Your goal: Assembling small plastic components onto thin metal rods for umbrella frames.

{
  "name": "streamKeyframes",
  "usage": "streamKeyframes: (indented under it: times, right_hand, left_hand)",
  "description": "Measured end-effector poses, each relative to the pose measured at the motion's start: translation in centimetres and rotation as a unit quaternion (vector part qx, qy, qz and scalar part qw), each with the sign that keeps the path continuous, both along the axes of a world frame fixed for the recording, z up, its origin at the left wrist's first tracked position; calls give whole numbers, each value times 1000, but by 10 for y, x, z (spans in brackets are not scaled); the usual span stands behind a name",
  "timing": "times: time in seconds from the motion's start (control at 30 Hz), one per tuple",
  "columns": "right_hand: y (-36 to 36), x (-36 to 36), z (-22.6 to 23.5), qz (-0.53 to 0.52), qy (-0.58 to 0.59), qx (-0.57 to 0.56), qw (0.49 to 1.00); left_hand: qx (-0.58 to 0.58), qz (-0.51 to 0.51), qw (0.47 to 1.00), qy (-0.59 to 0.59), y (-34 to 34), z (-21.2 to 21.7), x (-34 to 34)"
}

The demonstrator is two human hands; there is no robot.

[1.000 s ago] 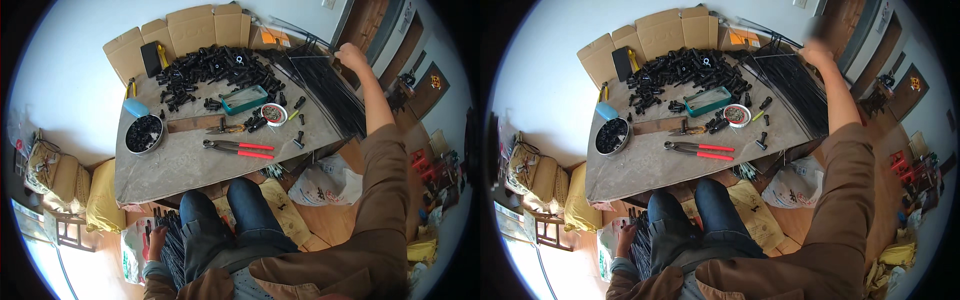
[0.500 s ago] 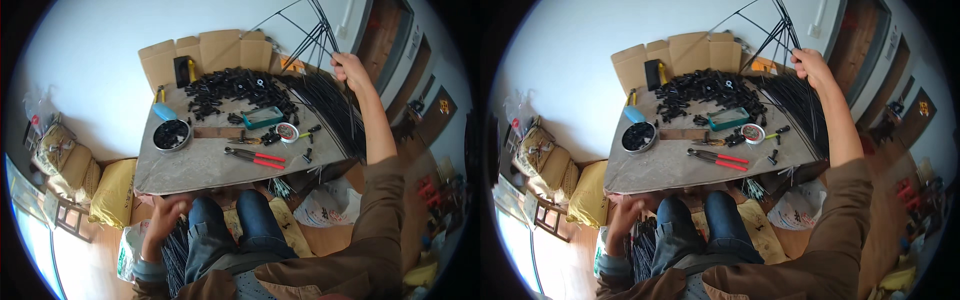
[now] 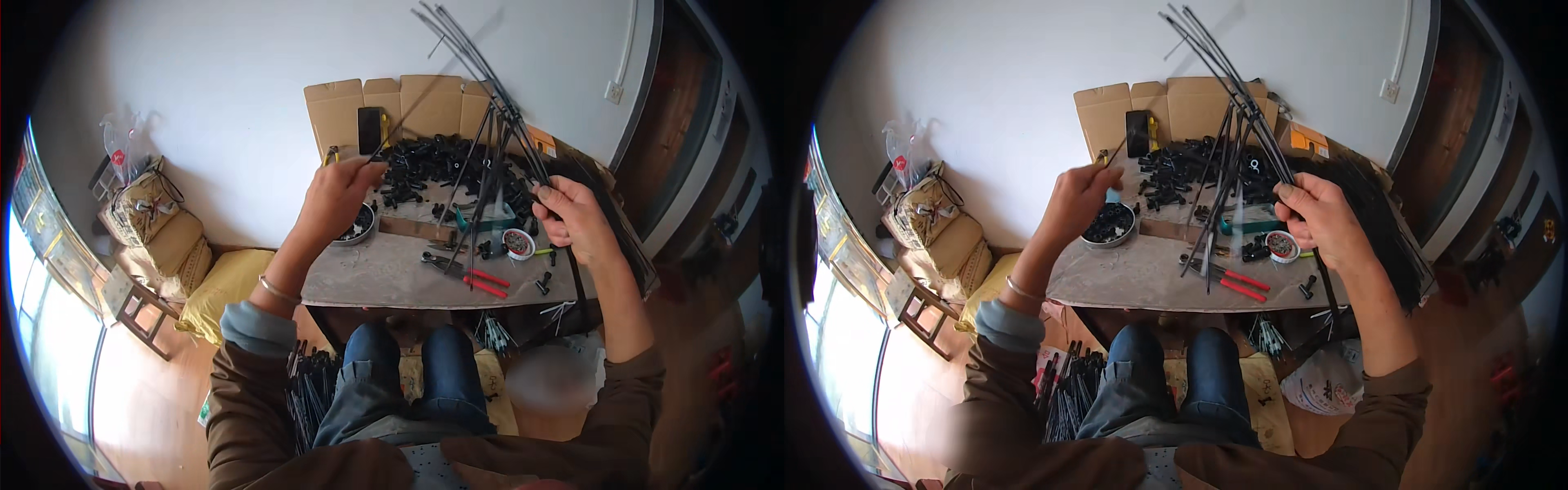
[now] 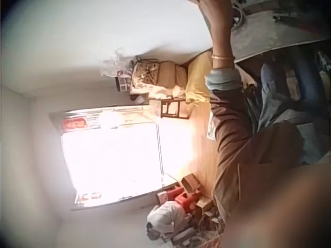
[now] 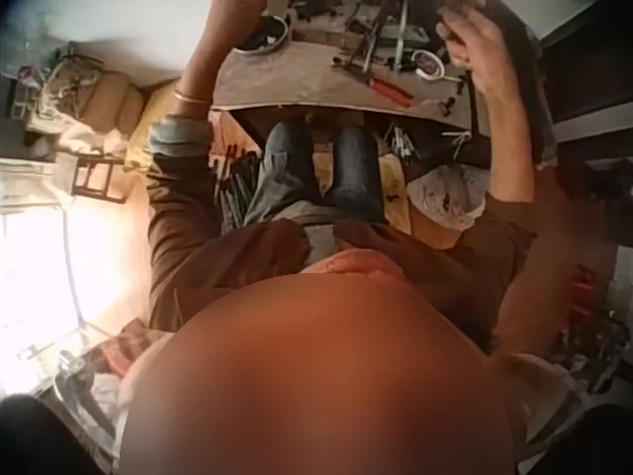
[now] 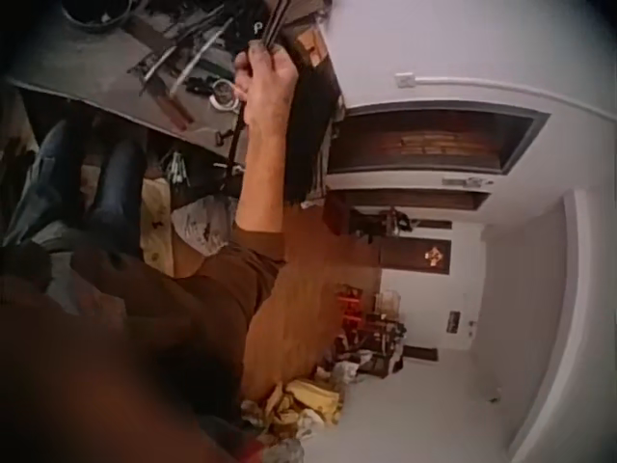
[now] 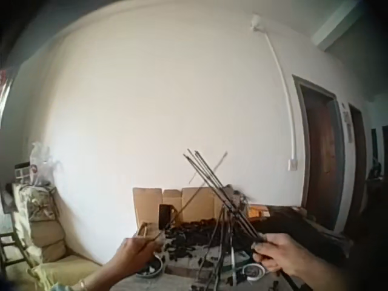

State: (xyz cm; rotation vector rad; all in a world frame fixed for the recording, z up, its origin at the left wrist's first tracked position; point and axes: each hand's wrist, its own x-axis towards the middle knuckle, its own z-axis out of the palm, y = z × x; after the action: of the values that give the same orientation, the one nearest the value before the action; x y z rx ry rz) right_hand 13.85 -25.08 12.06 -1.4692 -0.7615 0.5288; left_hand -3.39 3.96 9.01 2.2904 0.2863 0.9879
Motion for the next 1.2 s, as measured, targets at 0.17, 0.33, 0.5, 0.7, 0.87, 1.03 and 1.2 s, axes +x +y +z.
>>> streamKeyframes:
  times: [0.17, 0.33, 0.5, 0.7, 0.87, 1.03, 1.2]
  right_hand:
    - [-21, 36, -7, -106, -31, 3, 994]
    - [-13, 46, -14, -84, -44, -17, 995]
    - [36, -5, -32, -12, -68, -28, 997]
    - [75, -28, -79, -34, -312, 7, 949]
    - [103, -48, -112, 59, -137, 37, 988]
    - [144, -48, -118, 103, -79, 93, 987]
    - [179, -26, -204, 70, -123, 67, 988]
  left_hand:
    - [-357, -72, 931, 33, 25, -25, -8]
    - [-623, -217, 751, -28, 2, -41, 14]
    - [-639, -229, 734, -35, -88, -40, 77]
    - [-539, -195, 801, -172, -104, -46, 101]
    - [-508, -176, 805, -250, -71, -28, 95]
    - [-370, -236, 862, -253, -45, 21, 83]
    - [-399, -191, 889, -121, -22, -21, 81]
